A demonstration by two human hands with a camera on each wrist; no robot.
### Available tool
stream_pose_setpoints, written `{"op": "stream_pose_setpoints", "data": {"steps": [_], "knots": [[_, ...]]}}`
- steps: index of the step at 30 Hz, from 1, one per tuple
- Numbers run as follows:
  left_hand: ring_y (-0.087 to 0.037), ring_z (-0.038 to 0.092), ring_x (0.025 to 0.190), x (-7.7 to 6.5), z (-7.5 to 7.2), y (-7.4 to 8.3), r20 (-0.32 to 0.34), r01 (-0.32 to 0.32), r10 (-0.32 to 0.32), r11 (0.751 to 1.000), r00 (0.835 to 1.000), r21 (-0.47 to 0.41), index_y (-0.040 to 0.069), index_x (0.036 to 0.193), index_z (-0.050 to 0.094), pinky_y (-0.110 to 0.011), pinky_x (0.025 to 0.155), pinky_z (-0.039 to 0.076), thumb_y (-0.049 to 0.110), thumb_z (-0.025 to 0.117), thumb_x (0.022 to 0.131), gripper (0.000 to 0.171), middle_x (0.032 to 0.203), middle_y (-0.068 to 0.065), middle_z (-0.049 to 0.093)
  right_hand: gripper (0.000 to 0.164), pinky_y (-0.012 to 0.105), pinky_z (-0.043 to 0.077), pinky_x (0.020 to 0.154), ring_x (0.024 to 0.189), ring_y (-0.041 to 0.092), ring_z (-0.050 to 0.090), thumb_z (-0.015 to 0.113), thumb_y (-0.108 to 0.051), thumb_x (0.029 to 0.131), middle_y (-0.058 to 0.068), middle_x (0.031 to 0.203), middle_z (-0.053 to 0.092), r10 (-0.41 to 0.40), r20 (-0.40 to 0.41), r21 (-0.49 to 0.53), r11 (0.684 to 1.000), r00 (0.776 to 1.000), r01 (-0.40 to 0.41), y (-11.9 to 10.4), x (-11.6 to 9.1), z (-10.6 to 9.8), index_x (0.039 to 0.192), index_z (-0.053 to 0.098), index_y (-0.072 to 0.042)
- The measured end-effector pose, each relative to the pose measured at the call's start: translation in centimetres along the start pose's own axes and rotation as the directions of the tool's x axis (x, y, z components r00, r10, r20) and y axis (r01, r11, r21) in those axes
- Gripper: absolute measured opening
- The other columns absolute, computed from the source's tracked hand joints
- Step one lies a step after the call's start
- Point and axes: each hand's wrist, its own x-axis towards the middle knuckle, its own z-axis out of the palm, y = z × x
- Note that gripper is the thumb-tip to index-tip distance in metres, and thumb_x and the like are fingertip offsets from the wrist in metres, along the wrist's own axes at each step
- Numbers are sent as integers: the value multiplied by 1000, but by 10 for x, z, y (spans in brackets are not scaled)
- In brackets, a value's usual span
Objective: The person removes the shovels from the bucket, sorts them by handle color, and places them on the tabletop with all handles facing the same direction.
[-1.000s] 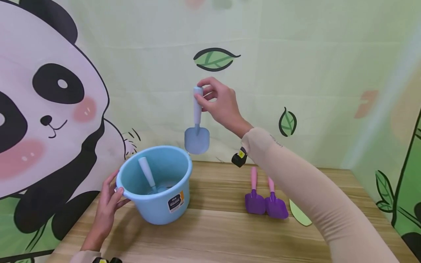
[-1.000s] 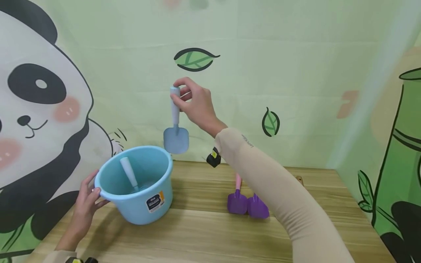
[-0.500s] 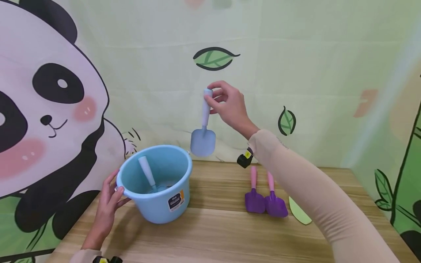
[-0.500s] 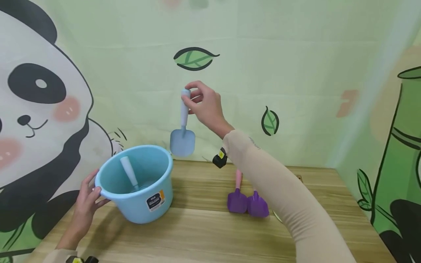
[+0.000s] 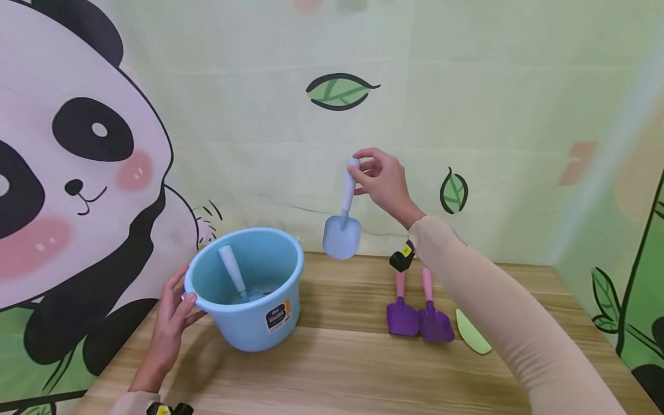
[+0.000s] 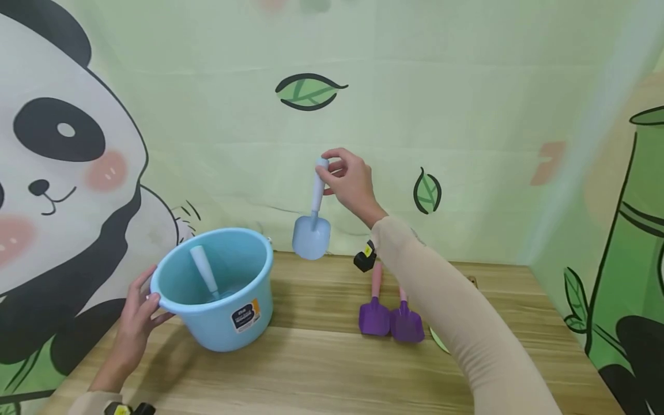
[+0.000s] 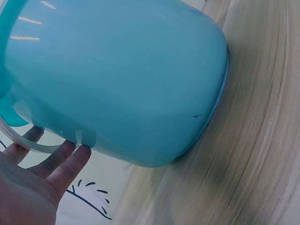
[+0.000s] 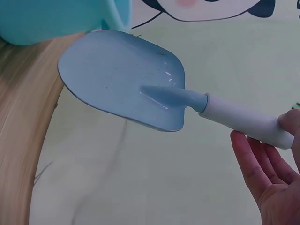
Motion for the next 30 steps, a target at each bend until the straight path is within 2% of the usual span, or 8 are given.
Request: {"op": "stream_pose_setpoints", "data": {"steps": [2, 6, 12, 17, 24, 30], "knots": [[-17, 45, 137, 0, 0, 0, -1, 3, -3, 1000, 1000, 8, 21, 163, 22, -25, 84, 57, 24, 43, 109, 58, 163, -17, 30, 32, 40, 63, 67, 91, 30, 74, 74, -18, 96, 17, 108, 72, 20, 4, -4, 1000, 1000, -20, 7, -1, -2, 125, 67, -7], [-20, 44, 138, 0, 0, 0, -3, 7, -7, 1000, 1000, 20, 26, 162, 23, -24, 84, 57, 25, 43, 109, 58, 162, -16, 31, 31, 48, 62, 70, 92, 29, 73, 74, -17, 97, 16, 109, 72, 62, 10, -5, 998, 998, -62, 21, -5, -6, 125, 66, -8], [-25, 43, 141, -1, 1, 2, -2, 5, -5, 1000, 1000, 13, 24, 163, 23, -25, 84, 57, 25, 43, 109, 58, 162, -16, 30, 32, 44, 63, 70, 93, 29, 74, 73, -21, 97, 14, 112, 71, 161, 19, -26, 987, 987, -161, 40, -11, -9, 127, 65, -11], [-23, 43, 139, -2, 1, 1, -8, 13, -13, 1000, 1000, 21, 24, 163, 22, -25, 84, 57, 26, 43, 109, 58, 162, -16, 31, 33, 43, 63, 69, 92, 32, 75, 74, -20, 97, 17, 114, 70, 216, 38, -6, 976, 976, -216, 53, -17, -8, 127, 66, -9], [-20, 44, 138, -1, 1, 1, -8, 16, -16, 999, 1000, 34, 29, 162, 23, -25, 84, 57, 27, 43, 109, 57, 161, -14, 32, 30, 53, 61, 75, 92, 34, 75, 73, -16, 97, 20, 111, 70, 281, 66, 29, 959, 958, -283, 73, -28, -5, 125, 65, -7], [-16, 44, 137, -2, 1, 2, -6, 7, -7, 1000, 1000, 25, 25, 163, 22, -25, 85, 57, 26, 42, 109, 57, 161, -14, 32, 29, 46, 63, 70, 90, 33, 74, 72, -14, 98, 21, 110, 70, 321, 66, 44, 945, 945, -324, 91, -36, -2, 124, 65, -6]]}}
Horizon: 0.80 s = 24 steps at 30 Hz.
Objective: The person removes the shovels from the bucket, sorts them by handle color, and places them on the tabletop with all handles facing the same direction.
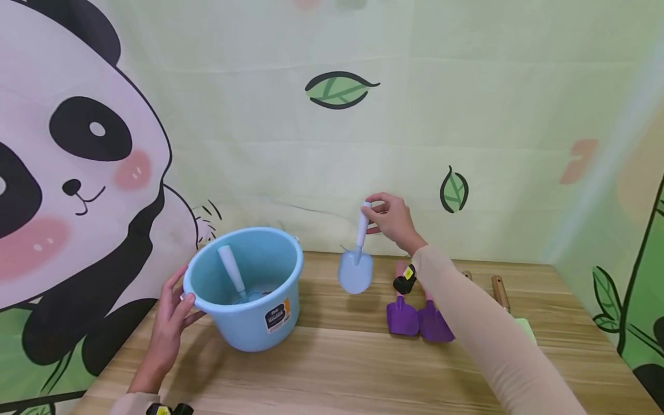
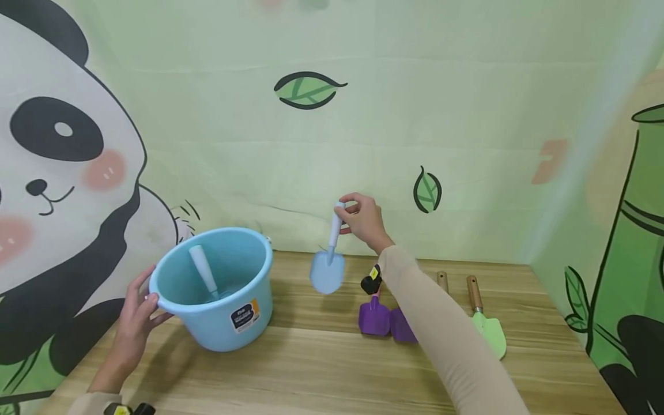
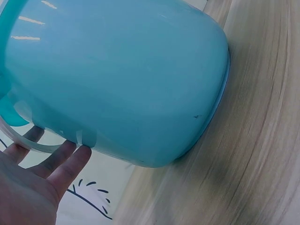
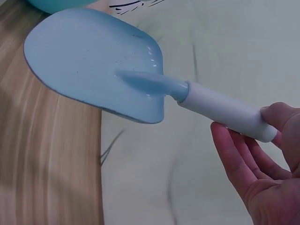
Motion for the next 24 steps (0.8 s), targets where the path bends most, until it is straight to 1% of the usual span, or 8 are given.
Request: {"op": "stream_pose_setpoints", "data": {"steps": [3, 6, 9, 12, 14, 17, 20, 24], "knots": [[-17, 45, 136, 0, 0, 0, -2, 3, -3, 1000, 1000, 8, 25, 163, 22, -24, 84, 57, 26, 42, 109, 58, 162, -14, 31, 29, 48, 63, 71, 89, 32, 74, 72, -14, 98, 22, 109, 70, 15, 3, 16, 1000, 1000, -15, 9, -1, 1, 124, 65, -5], [-16, 46, 135, 0, 1, 0, -6, 8, -8, 1000, 1000, 11, 24, 163, 22, -25, 84, 57, 27, 43, 108, 58, 162, -13, 31, 29, 54, 61, 76, 90, 33, 74, 72, -13, 98, 23, 109, 69, 35, 13, 29, 999, 999, -36, 15, -4, 3, 125, 65, -5], [-17, 46, 135, 0, 1, 0, -7, 9, -9, 1000, 1000, 14, 23, 163, 22, -25, 84, 57, 27, 43, 108, 59, 162, -13, 31, 30, 56, 60, 78, 90, 33, 74, 72, -14, 98, 23, 109, 69, 58, 24, 19, 998, 998, -59, 22, -6, 4, 126, 64, -5], [-20, 46, 136, 0, 0, 0, -6, 10, -10, 1000, 1000, 17, 22, 163, 21, -25, 84, 57, 27, 43, 108, 59, 162, -13, 31, 31, 56, 60, 78, 89, 33, 74, 71, -15, 99, 23, 109, 70, 72, 33, 4, 997, 997, -72, 29, -9, 5, 127, 64, -4], [-20, 46, 136, 0, 0, 0, -7, 9, -9, 1000, 1000, 18, 22, 163, 21, -24, 84, 57, 27, 43, 108, 59, 162, -13, 31, 32, 56, 60, 79, 89, 33, 74, 70, -15, 99, 24, 109, 70, 80, 38, 2, 997, 996, -80, 34, -10, 6, 128, 63, -3], [-16, 47, 134, 0, 0, -1, -8, 6, -6, 1000, 1000, 9, 23, 163, 22, -24, 84, 57, 27, 43, 108, 59, 162, -14, 31, 32, 58, 59, 80, 88, 32, 74, 70, -14, 99, 26, 109, 70, 95, 37, 5, 995, 995, -95, 42, -12, 8, 128, 63, -2], [-12, 47, 132, 0, 0, -1, -9, 3, -3, 1000, 1000, 1, 23, 163, 22, -24, 84, 57, 26, 43, 108, 59, 161, -14, 31, 32, 60, 58, 82, 88, 31, 74, 70, -14, 99, 26, 110, 70, 127, 32, 13, 992, 991, -127, 50, -13, 10, 128, 63, -2], [-12, 47, 132, 0, 0, 1, -9, 8, -8, 1000, 1000, 4, 23, 163, 22, -24, 84, 57, 28, 43, 108, 59, 162, -14, 31, 33, 57, 59, 81, 88, 33, 74, 70, -12, 99, 26, 108, 70, 154, 36, 18, 988, 987, -155, 59, -14, 11, 129, 64, 0]]}}
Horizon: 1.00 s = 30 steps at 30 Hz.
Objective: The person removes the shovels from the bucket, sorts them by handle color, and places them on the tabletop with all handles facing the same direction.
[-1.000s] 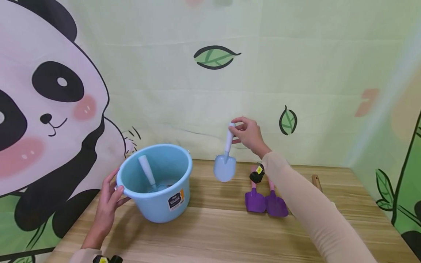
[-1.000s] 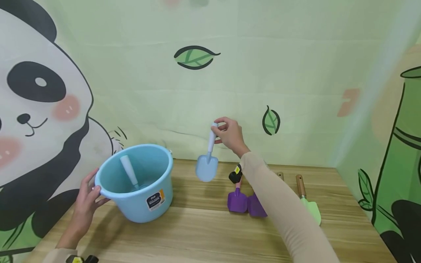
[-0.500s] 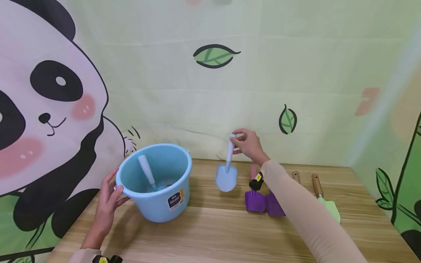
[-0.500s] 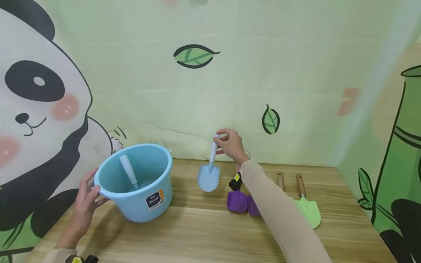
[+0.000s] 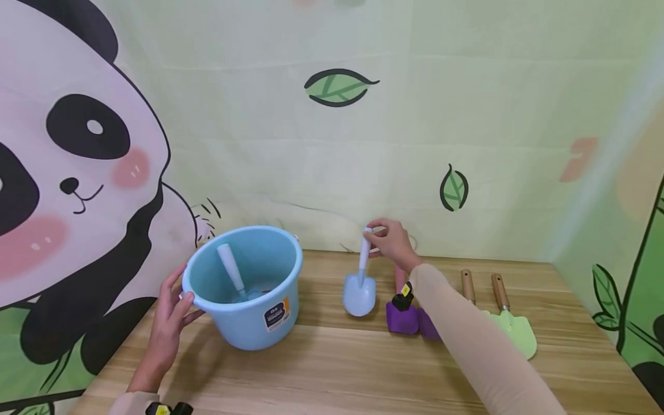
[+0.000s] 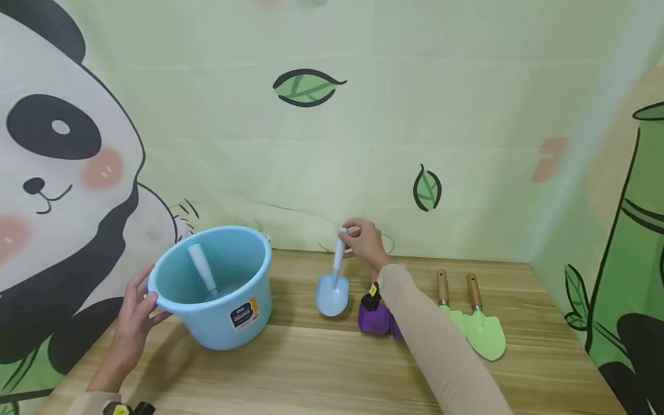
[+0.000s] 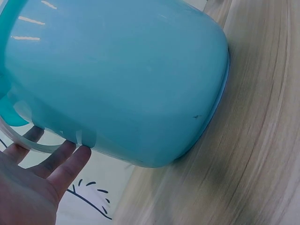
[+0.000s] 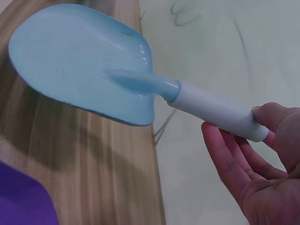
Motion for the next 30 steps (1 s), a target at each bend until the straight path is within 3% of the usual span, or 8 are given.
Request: {"op": "stream_pose_setpoints", "data": {"steps": [4, 8, 21, 30], "knots": [[-17, 46, 134, 0, 0, 2, -2, 9, -9, 1000, 1000, 8, 24, 163, 22, -23, 84, 56, 29, 43, 108, 59, 162, -14, 31, 34, 56, 60, 80, 92, 40, 73, 70, -11, 99, 27, 107, 70, 12, 6, -5, 1000, 1000, -12, 5, -1, 1, 130, 63, 2], [-19, 46, 135, 0, 0, 2, 0, 10, -10, 1000, 1000, 4, 24, 163, 22, -22, 83, 56, 29, 43, 108, 59, 162, -14, 30, 36, 57, 59, 82, 90, 37, 73, 70, -11, 99, 28, 109, 69, 29, 0, -15, 999, 1000, -29, 8, -4, 2, 131, 62, 2], [-13, 47, 132, -1, 0, 3, 8, 0, 0, 1000, 1000, -11, 25, 162, 22, -23, 83, 56, 26, 43, 108, 58, 162, -15, 31, 34, 52, 61, 80, 90, 35, 74, 69, -10, 99, 27, 109, 69, 76, -6, -40, 996, 997, -76, 20, -4, 5, 130, 63, 1], [-15, 46, 134, -1, 0, 1, 4, 9, -9, 1000, 1000, -3, 27, 162, 22, -23, 84, 56, 27, 42, 108, 58, 162, -14, 30, 31, 55, 60, 80, 95, 43, 72, 68, -10, 100, 28, 111, 66, 90, 18, -36, 995, 996, -89, 29, -3, 7, 128, 61, -1]]}}
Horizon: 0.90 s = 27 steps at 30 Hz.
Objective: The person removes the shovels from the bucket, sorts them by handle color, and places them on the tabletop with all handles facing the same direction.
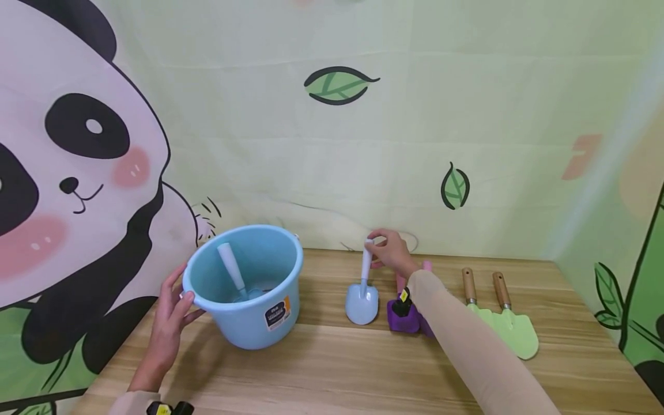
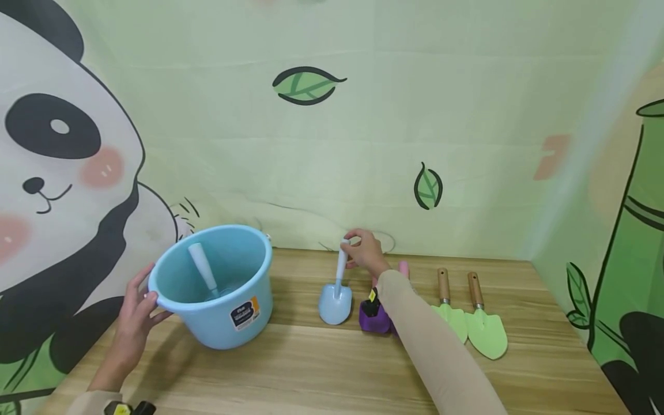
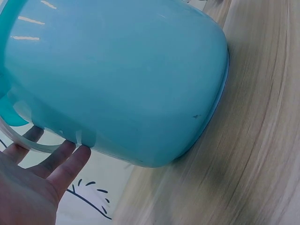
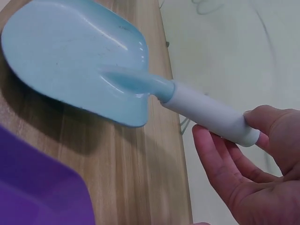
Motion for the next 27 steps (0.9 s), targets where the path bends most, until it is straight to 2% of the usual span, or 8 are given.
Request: {"op": "stream_pose_setpoints", "data": {"steps": [5, 10, 18, 23, 27], "knots": [[-17, 46, 134, 0, 0, 0, 0, 5, -5, 1000, 1000, 15, 26, 163, 22, -23, 84, 56, 28, 42, 108, 58, 162, -14, 30, 31, 52, 61, 79, 94, 40, 72, 67, -7, 99, 27, 113, 64, 28, 22, -5, 1000, 999, -28, 2, 1, 2, 128, 60, -1], [-20, 45, 136, 0, 0, 0, 0, 7, -7, 1000, 1000, 19, 27, 162, 22, -23, 84, 56, 28, 42, 108, 58, 162, -13, 30, 38, 51, 60, 83, 93, 37, 73, 66, -3, 98, 28, 116, 63, 71, 38, -15, 997, 997, -71, 2, 0, 3, 135, 55, 2], [-23, 44, 138, 1, 0, 0, 4, 10, -10, 1000, 1000, 11, 26, 163, 21, -24, 85, 56, 28, 43, 108, 59, 162, -13, 30, 40, 48, 61, 81, 94, 38, 72, 64, 1, 98, 28, 115, 63, 109, 48, -28, 994, 993, -108, 7, 1, 5, 137, 52, 4], [-30, 41, 141, 1, 0, 0, 5, 11, -11, 1000, 1000, 13, 25, 163, 21, -25, 86, 56, 29, 43, 108, 60, 162, -12, 30, 37, 45, 62, 78, 86, 38, 73, 62, 1, 98, 28, 113, 62, 130, 63, -87, 988, 990, -124, 8, -1, 6, 134, 53, 4], [-29, 41, 140, 0, 0, 1, 2, 14, -14, 1000, 1000, 19, 25, 163, 21, -25, 86, 56, 29, 43, 107, 60, 162, -12, 31, 36, 43, 63, 76, 80, 35, 73, 62, 0, 99, 29, 114, 63, 149, 64, -139, 981, 987, -139, 7, -3, 7, 134, 54, 3]]}}
